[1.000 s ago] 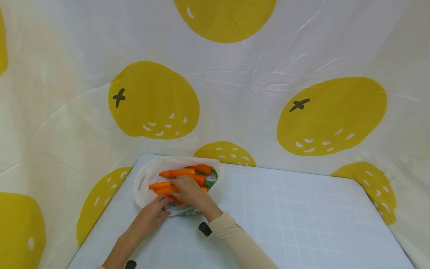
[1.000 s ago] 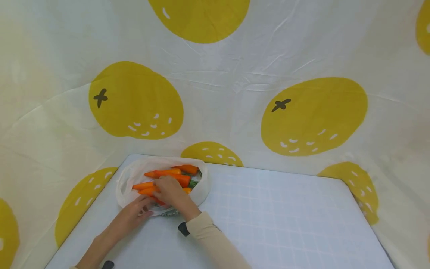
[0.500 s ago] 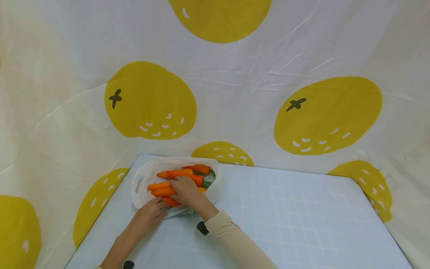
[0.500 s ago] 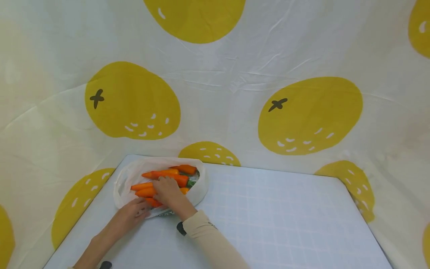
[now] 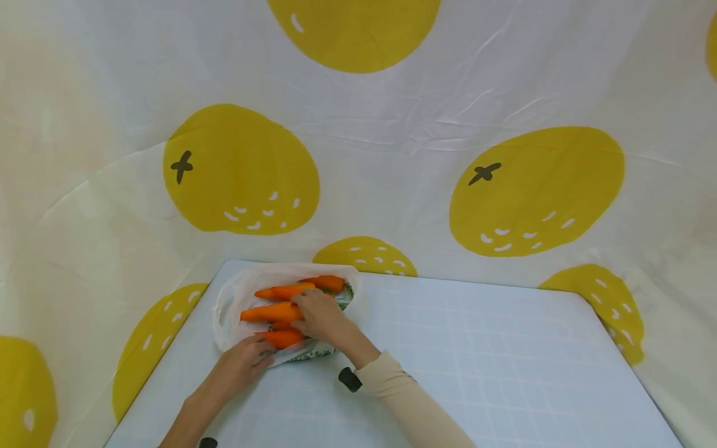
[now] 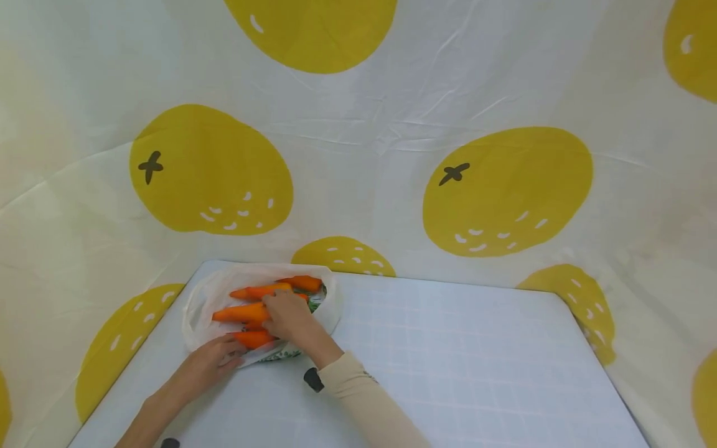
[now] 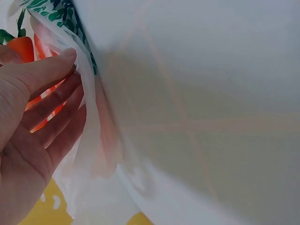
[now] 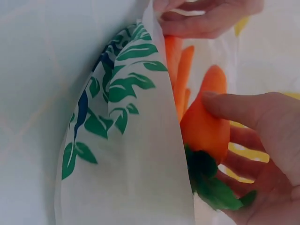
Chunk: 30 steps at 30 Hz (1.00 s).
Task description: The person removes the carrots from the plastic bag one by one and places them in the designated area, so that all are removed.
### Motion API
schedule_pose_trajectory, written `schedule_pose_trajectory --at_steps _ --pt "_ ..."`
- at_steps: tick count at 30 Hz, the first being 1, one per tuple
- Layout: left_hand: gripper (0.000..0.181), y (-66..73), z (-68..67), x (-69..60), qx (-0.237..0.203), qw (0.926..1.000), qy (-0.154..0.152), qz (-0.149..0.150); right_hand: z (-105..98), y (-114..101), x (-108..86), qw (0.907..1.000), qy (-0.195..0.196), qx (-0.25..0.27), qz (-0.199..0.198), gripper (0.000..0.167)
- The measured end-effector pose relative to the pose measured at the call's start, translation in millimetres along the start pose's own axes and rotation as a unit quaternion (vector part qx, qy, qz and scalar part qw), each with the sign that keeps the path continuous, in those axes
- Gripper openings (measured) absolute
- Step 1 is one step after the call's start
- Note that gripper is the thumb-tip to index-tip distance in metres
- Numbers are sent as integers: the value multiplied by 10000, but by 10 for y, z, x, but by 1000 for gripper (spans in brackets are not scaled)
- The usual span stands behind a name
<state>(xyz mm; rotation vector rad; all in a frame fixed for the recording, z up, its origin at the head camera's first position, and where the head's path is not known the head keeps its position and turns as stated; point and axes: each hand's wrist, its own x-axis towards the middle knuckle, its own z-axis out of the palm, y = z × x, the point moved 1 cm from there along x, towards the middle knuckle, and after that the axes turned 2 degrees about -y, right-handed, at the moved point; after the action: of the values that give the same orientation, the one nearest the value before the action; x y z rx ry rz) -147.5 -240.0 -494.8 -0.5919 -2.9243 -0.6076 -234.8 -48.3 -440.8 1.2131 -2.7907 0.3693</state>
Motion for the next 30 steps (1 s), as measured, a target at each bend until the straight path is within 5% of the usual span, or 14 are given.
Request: schedule_pose_trajectory --at_steps 6,13,16,26,30 --pt "16 12 -8 -10 -100 9994 -194 -257 -126 98 -85 9959 -155 828 316 47" --pt "17 12 -14 -26 -62 9997 -199 -147 -254 224 -156 9777 303 2061 258 27" --pt "16 3 -13 -36 -36 9999 -152 -52 -317 298 -191 9617 544 2669 295 32" --pt "17 -21 2 -35 47 9998 -20 168 -455 554 -309 9045 857 3930 1418 47" --pt "18 -8 2 -16 39 9999 -101 83 -544 673 -386 8728 1044 4382 1882 49"
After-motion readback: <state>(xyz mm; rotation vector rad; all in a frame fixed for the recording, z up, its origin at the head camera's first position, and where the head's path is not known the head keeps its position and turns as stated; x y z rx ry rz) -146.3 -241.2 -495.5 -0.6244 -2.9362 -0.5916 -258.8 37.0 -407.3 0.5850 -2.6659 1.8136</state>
